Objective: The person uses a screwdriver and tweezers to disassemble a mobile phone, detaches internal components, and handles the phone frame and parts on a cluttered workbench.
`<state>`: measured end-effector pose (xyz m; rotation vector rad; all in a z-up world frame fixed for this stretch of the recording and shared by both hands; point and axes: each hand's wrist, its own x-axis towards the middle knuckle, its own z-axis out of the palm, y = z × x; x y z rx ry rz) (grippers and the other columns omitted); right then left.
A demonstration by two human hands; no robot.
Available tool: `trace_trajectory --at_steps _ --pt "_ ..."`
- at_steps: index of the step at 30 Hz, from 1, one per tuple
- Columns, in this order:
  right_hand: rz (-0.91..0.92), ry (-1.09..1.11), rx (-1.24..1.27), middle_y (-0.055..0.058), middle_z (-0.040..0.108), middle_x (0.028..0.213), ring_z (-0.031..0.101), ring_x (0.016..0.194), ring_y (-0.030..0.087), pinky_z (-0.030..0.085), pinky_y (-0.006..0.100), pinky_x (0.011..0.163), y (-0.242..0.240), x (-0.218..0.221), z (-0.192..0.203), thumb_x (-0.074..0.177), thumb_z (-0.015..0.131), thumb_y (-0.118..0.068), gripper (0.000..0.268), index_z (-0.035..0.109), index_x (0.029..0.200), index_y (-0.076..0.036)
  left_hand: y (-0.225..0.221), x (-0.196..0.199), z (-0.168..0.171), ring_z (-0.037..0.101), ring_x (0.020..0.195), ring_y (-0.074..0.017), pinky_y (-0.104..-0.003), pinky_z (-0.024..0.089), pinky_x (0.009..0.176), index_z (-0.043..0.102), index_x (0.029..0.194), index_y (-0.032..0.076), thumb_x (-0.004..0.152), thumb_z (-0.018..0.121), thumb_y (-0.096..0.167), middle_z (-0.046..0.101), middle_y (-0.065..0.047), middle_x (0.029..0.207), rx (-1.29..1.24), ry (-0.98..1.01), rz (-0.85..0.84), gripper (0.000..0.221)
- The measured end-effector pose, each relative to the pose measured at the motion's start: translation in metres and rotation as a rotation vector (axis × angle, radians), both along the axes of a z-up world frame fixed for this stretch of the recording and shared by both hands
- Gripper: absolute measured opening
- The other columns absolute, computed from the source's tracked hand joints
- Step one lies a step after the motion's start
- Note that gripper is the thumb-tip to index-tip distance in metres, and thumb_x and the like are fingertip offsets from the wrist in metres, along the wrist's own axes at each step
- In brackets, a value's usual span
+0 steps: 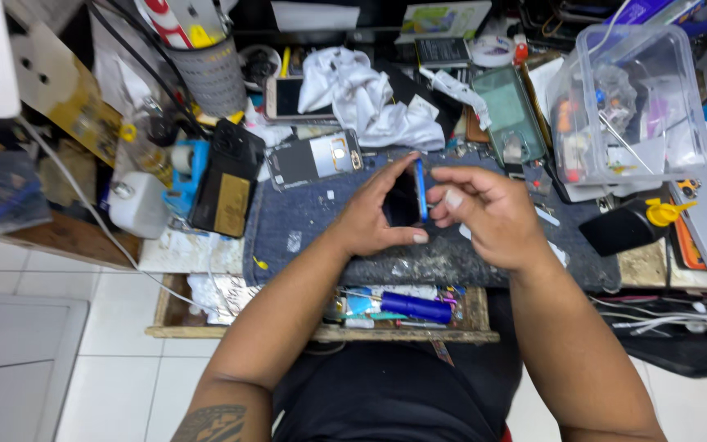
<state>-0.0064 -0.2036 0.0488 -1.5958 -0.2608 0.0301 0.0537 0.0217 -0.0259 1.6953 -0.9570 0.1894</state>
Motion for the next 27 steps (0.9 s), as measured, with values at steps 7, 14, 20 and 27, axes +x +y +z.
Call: trace_trajectory --at_steps 7,14,20,27 --pt "-0.164 -0.547 -0.542 0.017 0.067 0.120 0.068 0.105 0.026 0.056 0.033 0.084 0.043 -0.010 -0.014 0.074 0.087 -0.017 0.052 0.064 0.117 0.000 0.001 0.010 -0.017 0.053 0.142 -0.0299 -0.046 0.042 0.120 0.029 0.161 0.004 0.083 0.088 0.042 0.049 -0.016 0.155 -0.675 0.740 -0.492 0.105" --pt "-0.241 -0.398 -0.539 0.012 0.074 0.113 0.077 0.088 0.021 0.062 0.031 0.074 0.065 -0.010 -0.035 0.086 0.081 -0.013 0.026 0.070 0.105 0.000 -0.001 0.013 -0.030 0.053 0.138 -0.0303 -0.046 0.047 0.117 0.022 0.164 0.006 0.089 0.082 0.020 0.044 -0.016 0.158 -0.597 0.751 -0.399 0.098" --pt "-0.271 -0.533 -0.589 0.013 0.075 0.113 0.076 0.094 0.023 0.061 0.031 0.078 0.053 -0.014 -0.036 0.090 0.077 -0.007 0.022 0.072 0.110 0.001 0.005 0.010 -0.029 0.048 0.143 -0.0271 -0.042 0.047 0.116 0.014 0.169 0.013 0.089 0.070 -0.001 0.035 -0.011 0.166 -0.534 0.721 -0.431 0.099" --pt "-0.259 -0.445 -0.583 0.013 0.075 0.106 0.076 0.086 0.019 0.061 0.029 0.075 0.049 -0.013 -0.037 0.089 0.073 -0.003 0.029 0.071 0.117 0.002 0.001 0.011 -0.033 0.050 0.133 -0.0250 -0.041 0.049 0.115 0.001 0.171 0.017 0.089 0.070 -0.007 0.033 -0.012 0.162 -0.502 0.653 -0.344 0.109"
